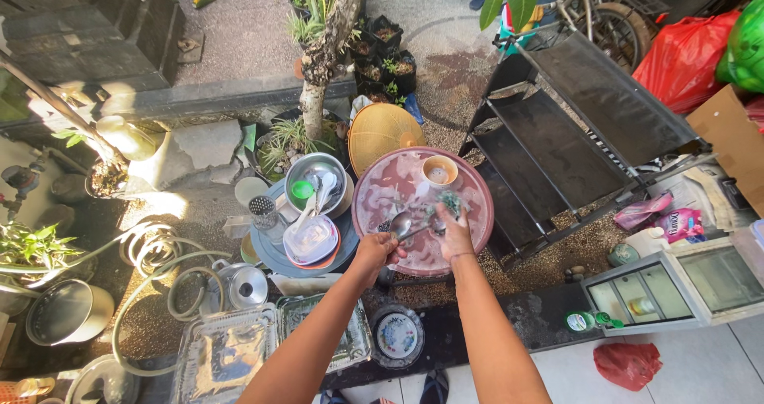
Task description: The person washes plates, spoons, and a tray in a large basin of soapy water by hand with a scrub brush.
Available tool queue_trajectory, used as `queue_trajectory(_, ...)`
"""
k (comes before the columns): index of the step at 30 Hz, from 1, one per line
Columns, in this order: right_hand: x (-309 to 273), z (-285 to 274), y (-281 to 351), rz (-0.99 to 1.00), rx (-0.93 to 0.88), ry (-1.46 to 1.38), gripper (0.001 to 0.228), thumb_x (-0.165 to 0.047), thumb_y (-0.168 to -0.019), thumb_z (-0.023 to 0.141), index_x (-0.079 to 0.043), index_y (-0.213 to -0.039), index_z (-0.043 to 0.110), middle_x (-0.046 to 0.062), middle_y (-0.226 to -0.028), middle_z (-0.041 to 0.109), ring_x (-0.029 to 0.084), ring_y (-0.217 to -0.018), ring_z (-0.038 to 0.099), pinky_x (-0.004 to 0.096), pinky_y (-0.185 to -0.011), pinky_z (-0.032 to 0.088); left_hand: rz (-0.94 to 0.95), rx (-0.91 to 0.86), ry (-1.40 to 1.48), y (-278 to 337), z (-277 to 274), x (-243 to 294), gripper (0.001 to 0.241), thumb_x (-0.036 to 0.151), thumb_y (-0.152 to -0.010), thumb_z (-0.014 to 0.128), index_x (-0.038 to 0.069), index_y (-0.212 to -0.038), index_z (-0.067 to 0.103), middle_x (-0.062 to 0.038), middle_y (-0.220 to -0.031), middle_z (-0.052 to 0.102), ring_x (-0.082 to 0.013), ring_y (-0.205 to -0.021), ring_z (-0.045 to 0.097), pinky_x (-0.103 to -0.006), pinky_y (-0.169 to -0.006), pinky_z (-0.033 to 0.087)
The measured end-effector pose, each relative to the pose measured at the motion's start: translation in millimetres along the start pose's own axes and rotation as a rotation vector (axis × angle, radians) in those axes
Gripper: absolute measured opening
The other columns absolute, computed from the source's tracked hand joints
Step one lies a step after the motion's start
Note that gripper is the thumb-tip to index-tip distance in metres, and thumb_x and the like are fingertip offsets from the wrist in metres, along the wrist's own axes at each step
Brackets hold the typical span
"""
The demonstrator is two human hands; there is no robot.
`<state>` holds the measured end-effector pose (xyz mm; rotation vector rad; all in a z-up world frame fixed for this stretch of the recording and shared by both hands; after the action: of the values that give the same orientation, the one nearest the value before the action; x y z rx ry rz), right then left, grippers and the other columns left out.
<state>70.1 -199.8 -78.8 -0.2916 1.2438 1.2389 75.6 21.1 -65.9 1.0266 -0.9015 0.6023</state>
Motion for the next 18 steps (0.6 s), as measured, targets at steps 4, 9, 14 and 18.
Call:
queue_trajectory(4,5,15,-9,-0.390,-0.200,0.095,0.048,-0.018,-0.095,0.076,0.000,-0.136,0.057,0.005,-0.111,0.072,0.015,-0.093,0.066,0.032,-0.078,0.053,0.031,-0.102,-0.056,16,-7,-2,0.018,0.010,-0.106,0.052,-0.005,-0.108,0.063,-0.008,-0.078,0.069,-0.0108,-0.061,0.059,-0.0240,-0.060,0.048)
queue_trajectory(9,-12,30,24,-0.495,-0.018,0.612,0.036,-0.033,-0.104,0.065,0.002,-0.109,0.071,0.013,-0.084,0.071,0.020,-0.071,0.059,0.038,-0.065,0.050,0.056,-0.222,-0.095,18,-3,16,0.016,0.007,-0.104,0.050,-0.001,-0.109,0.063,-0.003,-0.077,0.064,-0.0099,-0.064,0.061,-0.0260,-0.061,0.053)
queue_trajectory(14,-2,31,17,-0.406,0.181,1.073,0.042,-0.040,-0.099,0.069,0.002,-0.095,0.074,0.018,-0.081,0.068,0.031,-0.074,0.068,0.043,-0.068,0.052,0.065,-0.240,-0.142,24,12,30,0.015,0.008,-0.105,0.049,-0.002,-0.106,0.060,-0.006,-0.073,0.065,-0.0114,-0.059,0.062,-0.0260,-0.056,0.054)
queue_trajectory(18,52,23,-6,-0.124,-0.303,0.332,0.015,-0.013,-0.094,0.060,-0.002,-0.092,0.069,0.013,-0.071,0.067,0.026,-0.055,0.063,0.039,-0.048,0.049,0.053,-0.160,-0.041,23,19,30,0.009,0.007,-0.104,0.053,-0.001,-0.103,0.058,-0.007,-0.066,0.061,-0.0110,-0.049,0.052,-0.0244,-0.046,0.042)
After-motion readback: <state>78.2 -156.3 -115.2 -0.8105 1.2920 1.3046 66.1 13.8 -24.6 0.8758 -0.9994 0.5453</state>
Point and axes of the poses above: each hand's wrist, its own y-axis away from the middle knuckle, its own z-axis out of the palm, x = y × z, the point moved 1 cm from there along -y, towards the middle knuckle
